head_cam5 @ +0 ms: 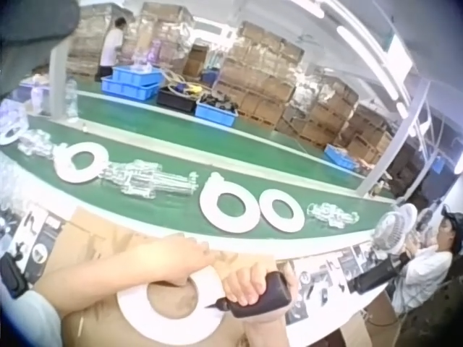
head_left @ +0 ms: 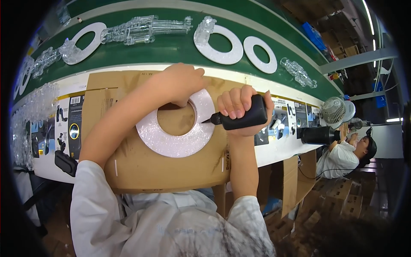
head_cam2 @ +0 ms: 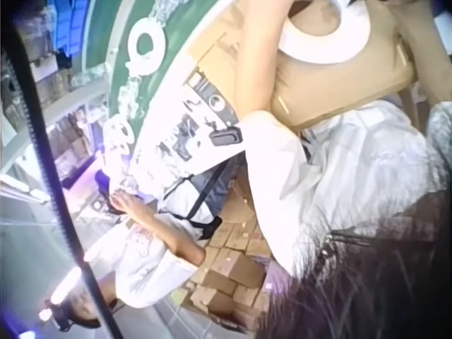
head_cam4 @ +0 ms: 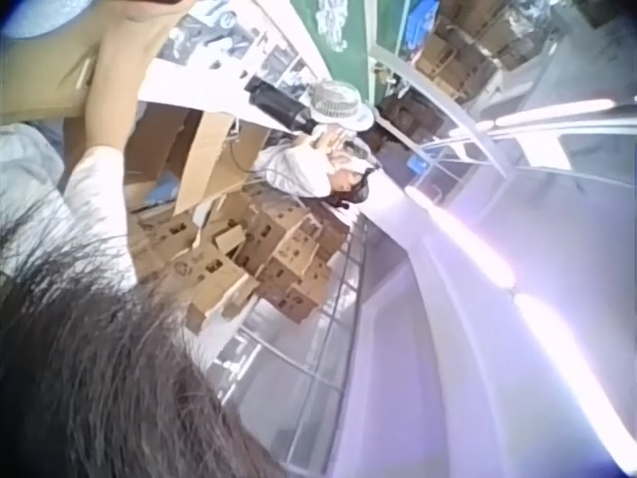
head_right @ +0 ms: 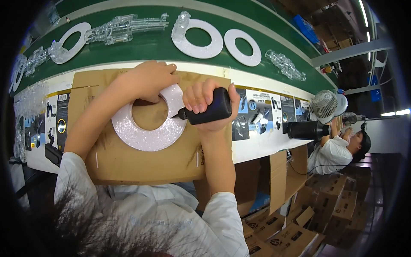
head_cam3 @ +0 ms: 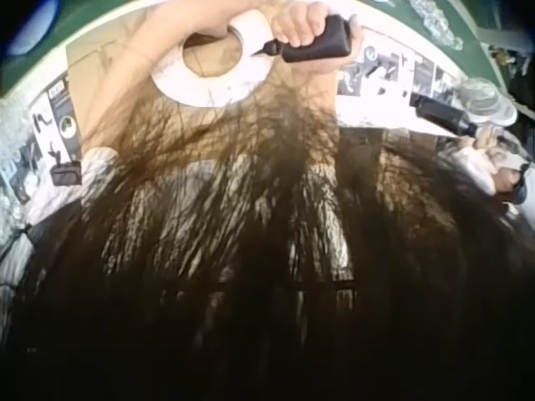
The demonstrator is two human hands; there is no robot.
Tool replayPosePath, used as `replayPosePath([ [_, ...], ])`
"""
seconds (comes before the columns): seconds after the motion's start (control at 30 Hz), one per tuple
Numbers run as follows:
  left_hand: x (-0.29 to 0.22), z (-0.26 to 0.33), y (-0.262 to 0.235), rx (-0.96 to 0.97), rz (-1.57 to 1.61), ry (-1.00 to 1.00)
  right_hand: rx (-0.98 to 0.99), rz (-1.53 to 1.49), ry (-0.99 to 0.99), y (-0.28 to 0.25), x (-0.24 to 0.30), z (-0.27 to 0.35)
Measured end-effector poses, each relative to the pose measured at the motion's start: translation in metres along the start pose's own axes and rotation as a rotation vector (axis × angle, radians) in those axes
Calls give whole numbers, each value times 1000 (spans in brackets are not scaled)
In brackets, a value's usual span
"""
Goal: Applying sealant to circular light fixture components on a factory assembly line.
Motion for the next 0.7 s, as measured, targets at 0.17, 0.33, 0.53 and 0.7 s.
replayPosePath([
  [0.17, -1, -4, 1, 10, 7, -5, -12, 34, 11, -4, 0, 1],
  [0.33, -2, -3, -1, 17, 9, -6, -13, 22, 22, -6, -1, 1],
  [0.53, -1, -4, 0, 20, 18, -5, 23, 60, 18, -11, 0, 1],
  [0.7, -1, -2, 0, 23, 8, -8, 44, -5, -58, -13, 0, -4],
])
Point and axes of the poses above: each hand's wrist, its own z-axis away from the middle knuckle, its own y-axis out of the palm, x = y × z, the point moved 2 cm from there along -z, towards the middle knuckle, and after that the axes turned 14 degrees about y, right-handed, at the moved point
